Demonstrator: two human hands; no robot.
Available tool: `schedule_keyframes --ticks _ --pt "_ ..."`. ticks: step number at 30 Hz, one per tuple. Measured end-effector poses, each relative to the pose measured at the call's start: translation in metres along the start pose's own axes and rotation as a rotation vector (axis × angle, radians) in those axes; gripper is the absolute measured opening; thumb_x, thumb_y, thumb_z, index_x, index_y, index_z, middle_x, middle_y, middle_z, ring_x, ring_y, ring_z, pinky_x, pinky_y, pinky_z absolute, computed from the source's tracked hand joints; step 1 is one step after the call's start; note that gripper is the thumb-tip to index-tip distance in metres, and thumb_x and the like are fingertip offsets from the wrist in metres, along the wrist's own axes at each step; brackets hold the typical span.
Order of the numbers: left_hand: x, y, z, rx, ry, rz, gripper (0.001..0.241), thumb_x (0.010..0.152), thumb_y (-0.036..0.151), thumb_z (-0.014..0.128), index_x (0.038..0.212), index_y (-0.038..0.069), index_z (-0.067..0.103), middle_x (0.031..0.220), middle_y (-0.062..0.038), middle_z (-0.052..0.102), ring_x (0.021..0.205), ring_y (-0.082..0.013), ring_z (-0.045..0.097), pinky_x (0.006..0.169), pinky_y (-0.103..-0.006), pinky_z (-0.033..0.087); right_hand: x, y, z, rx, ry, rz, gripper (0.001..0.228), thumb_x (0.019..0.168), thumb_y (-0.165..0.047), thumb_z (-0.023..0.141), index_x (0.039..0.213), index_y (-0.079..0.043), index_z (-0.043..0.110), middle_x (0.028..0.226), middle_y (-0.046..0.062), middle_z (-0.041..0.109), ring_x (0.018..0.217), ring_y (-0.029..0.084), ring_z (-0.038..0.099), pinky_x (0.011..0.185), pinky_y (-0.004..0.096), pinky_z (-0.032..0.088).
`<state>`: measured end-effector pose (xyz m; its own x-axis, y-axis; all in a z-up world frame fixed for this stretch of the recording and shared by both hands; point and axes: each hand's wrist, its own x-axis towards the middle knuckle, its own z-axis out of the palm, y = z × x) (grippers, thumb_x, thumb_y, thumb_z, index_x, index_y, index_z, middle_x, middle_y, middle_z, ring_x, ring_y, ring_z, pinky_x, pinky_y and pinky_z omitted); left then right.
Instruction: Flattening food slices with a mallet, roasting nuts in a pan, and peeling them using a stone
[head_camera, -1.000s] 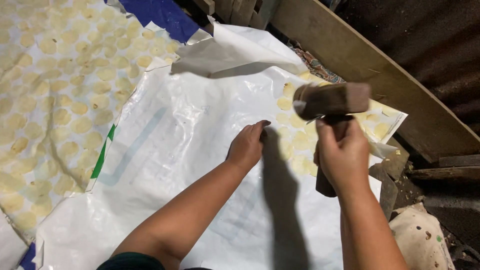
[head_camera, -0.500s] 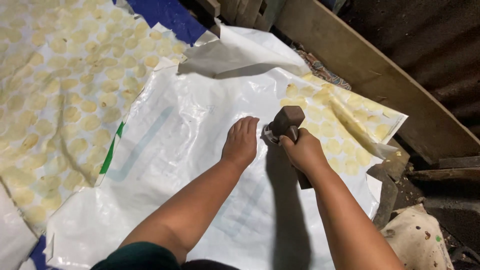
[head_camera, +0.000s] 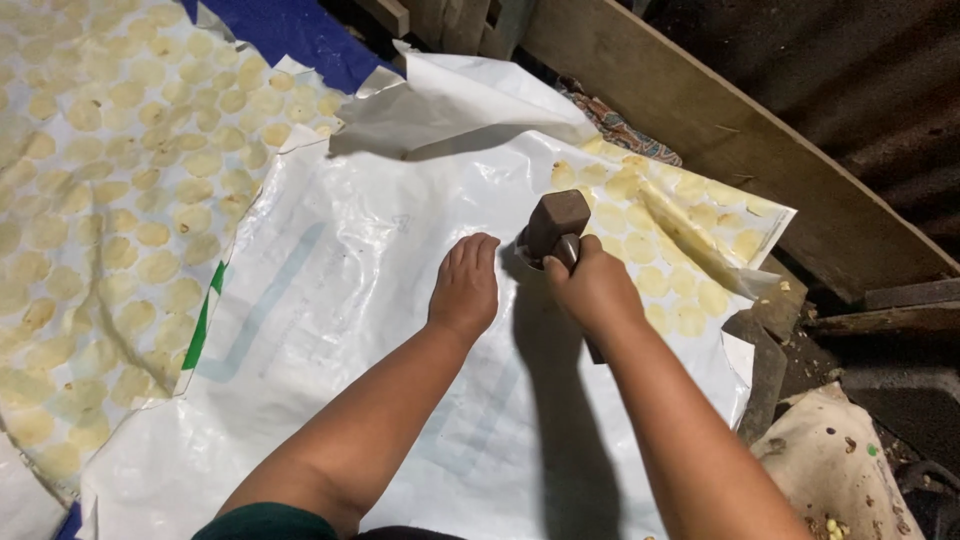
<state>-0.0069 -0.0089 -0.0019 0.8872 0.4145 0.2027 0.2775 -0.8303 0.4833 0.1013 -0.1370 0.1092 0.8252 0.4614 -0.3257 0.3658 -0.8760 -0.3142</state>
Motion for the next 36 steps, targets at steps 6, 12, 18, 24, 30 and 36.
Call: schedule_keyframes --ticks 6,12,18,24,30,36 --pt "-0.001 0.0 -0.005 -0.048 -0.006 -0.002 0.041 0.103 0.003 0.031 0.141 0.008 0.044 0.138 -0.013 0.049 0.14 -0.0318 0.043 0.118 -0.0462 0.035 0.015 0.018 0.047 0.059 0.014 0.063 0.049 0.096 -0.049 0.054 0.119 -0.006 0.051 0.104 0.027 0.071 0.104 0.048 0.07 0.087 0.059 0.056" --pt "0.003 -0.006 0.015 0.003 0.083 0.003 0.038 0.103 0.019 0.044 0.139 0.006 0.047 0.142 -0.012 0.049 0.14 -0.0297 0.043 0.118 -0.0449 0.034 -0.088 0.065 0.057 0.108 0.051 0.146 0.049 0.094 -0.048 0.057 0.127 -0.012 0.05 0.103 0.02 0.074 0.099 0.044 0.07 0.082 0.054 0.055" --pt "0.011 -0.01 0.026 0.178 -0.051 0.084 0.079 0.103 0.057 0.037 0.158 0.002 0.031 0.168 -0.015 0.028 0.157 -0.0287 0.018 0.125 -0.0485 0.01 -0.186 0.162 0.111 0.232 0.133 0.459 0.054 0.089 -0.038 0.064 0.132 -0.009 0.048 0.089 0.014 0.078 0.078 0.035 0.075 0.07 0.044 0.057" --pt "0.049 -0.032 0.04 0.208 -0.113 0.052 0.076 0.102 0.053 0.037 0.16 0.004 0.031 0.168 -0.013 0.03 0.156 -0.0315 0.021 0.124 -0.0497 0.013 -0.15 0.164 0.062 0.244 0.236 0.382 0.046 0.09 -0.041 0.062 0.121 -0.008 0.056 0.097 0.016 0.077 0.087 0.039 0.073 0.073 0.048 0.055" --pt "0.064 -0.035 0.029 0.227 -0.208 0.031 0.074 0.103 0.05 0.035 0.162 0.004 0.031 0.168 -0.013 0.033 0.154 -0.0346 0.024 0.12 -0.0595 0.016 -0.146 0.171 0.061 0.315 0.224 0.336 0.052 0.094 -0.04 0.057 0.132 -0.006 0.048 0.106 0.018 0.074 0.092 0.042 0.071 0.077 0.05 0.053" --pt "0.038 -0.025 0.021 0.249 -0.073 0.029 0.071 0.107 0.037 0.048 0.16 -0.009 0.04 0.163 -0.03 0.041 0.152 -0.0431 0.028 0.116 -0.0661 0.017 -0.213 0.266 0.067 0.426 0.711 0.231 0.014 0.094 -0.014 0.061 0.103 -0.005 0.066 0.1 0.009 0.067 0.085 0.023 0.064 0.079 0.031 0.056"
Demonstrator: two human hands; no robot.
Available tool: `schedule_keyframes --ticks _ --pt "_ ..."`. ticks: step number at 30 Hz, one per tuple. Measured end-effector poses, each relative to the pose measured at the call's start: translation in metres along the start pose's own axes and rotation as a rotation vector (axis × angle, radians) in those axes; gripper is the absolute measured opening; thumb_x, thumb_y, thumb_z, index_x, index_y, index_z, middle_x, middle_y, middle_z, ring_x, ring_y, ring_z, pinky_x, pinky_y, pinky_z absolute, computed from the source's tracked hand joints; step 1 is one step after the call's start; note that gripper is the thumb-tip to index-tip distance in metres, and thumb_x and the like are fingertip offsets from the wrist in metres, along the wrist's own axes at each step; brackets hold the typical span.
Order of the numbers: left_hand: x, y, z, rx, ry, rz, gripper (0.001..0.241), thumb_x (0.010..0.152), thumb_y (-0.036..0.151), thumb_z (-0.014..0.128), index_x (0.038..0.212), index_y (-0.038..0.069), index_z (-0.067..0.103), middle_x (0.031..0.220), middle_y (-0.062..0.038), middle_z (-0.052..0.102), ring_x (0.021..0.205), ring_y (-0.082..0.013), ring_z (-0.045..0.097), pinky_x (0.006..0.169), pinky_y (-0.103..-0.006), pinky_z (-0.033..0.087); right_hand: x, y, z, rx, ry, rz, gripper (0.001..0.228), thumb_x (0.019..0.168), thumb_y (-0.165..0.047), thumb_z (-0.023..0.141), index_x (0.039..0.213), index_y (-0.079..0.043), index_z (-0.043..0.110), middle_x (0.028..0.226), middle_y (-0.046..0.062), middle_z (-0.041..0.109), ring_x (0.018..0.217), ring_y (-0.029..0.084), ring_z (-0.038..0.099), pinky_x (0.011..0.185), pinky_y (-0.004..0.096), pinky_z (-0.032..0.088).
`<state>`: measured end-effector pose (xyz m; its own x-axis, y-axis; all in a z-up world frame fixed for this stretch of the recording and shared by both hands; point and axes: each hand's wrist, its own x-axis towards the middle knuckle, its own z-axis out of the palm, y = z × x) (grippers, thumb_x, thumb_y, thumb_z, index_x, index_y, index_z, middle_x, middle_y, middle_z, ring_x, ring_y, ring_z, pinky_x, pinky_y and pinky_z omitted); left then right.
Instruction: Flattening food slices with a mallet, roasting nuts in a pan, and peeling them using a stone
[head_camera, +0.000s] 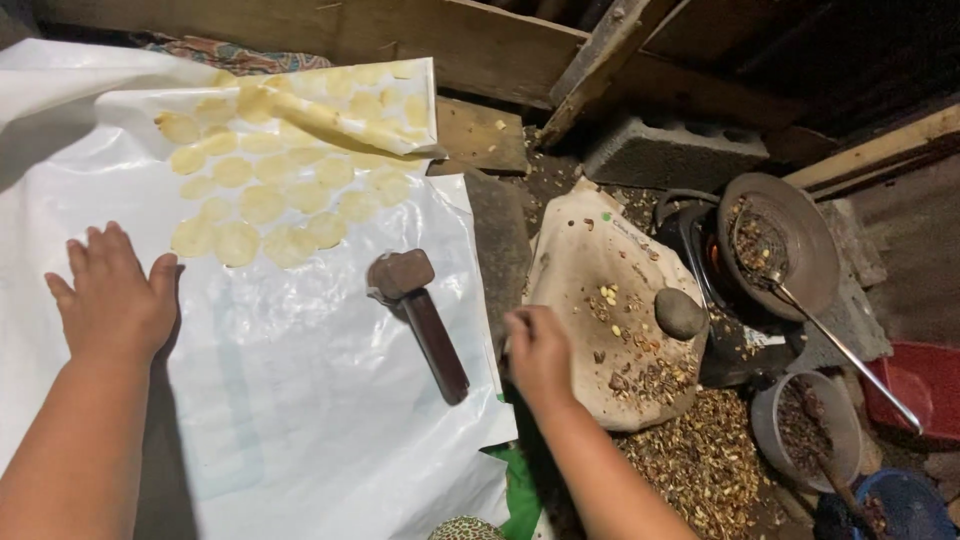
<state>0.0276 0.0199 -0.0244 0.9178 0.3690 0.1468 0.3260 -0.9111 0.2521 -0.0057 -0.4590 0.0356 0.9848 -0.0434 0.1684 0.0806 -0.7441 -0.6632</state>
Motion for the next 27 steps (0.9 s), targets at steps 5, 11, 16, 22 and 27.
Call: schedule_keyframes --ticks 5,11,16,22,27 --pt "-0.087 0.05 -0.072 -0.215 0.135 0.222 0.063 0.112 0.023 0.043 0.158 -0.02 0.035 0.164 -0.044 0.028 0.154 -0.0505 0.014 0.122 -0.0606 0.011 0.003 0.107 -0.068 -0.167 0.381 0.252 0.006 0.097 0.002 0.06 0.101 0.003 0.065 0.105 0.014 0.066 0.074 0.019 0.061 0.066 0.026 0.056" --pt "-0.186 0.093 -0.062 -0.358 0.071 0.348 0.057 0.098 0.023 0.055 0.148 -0.004 0.046 0.161 -0.028 0.041 0.156 -0.0482 0.03 0.125 -0.0586 0.029 0.006 0.123 -0.079 -0.281 0.089 0.35 0.012 0.094 -0.003 0.068 0.105 -0.002 0.074 0.105 0.013 0.067 0.087 0.024 0.064 0.087 0.034 0.057" --pt "-0.239 0.096 -0.03 -0.313 -0.322 0.419 0.058 0.099 0.042 0.045 0.148 0.011 0.045 0.161 -0.013 0.038 0.157 -0.0305 0.025 0.124 -0.0498 0.027 0.023 0.154 -0.081 -0.11 0.133 0.409 0.005 0.093 -0.006 0.065 0.098 -0.003 0.065 0.078 0.009 0.066 0.065 0.021 0.058 0.063 0.033 0.051" --pt "-0.272 0.121 -0.022 -0.479 -0.427 0.6 0.042 0.096 0.037 0.059 0.131 0.014 0.062 0.145 -0.007 0.057 0.141 -0.0263 0.05 0.114 -0.0435 0.045 0.069 0.129 -0.092 -0.057 0.003 0.541 0.023 0.093 -0.003 0.068 0.115 -0.008 0.071 0.126 0.011 0.065 0.105 0.026 0.066 0.099 0.039 0.053" --pt "-0.27 0.124 -0.031 -0.455 -0.464 0.456 0.039 0.096 0.033 0.058 0.13 0.016 0.063 0.145 -0.005 0.056 0.14 -0.0238 0.051 0.114 -0.0429 0.046 0.085 0.179 -0.08 -0.274 -0.119 0.344 0.014 0.084 -0.011 0.075 0.096 -0.009 0.068 0.095 0.012 0.067 0.087 0.03 0.064 0.082 0.041 0.052"
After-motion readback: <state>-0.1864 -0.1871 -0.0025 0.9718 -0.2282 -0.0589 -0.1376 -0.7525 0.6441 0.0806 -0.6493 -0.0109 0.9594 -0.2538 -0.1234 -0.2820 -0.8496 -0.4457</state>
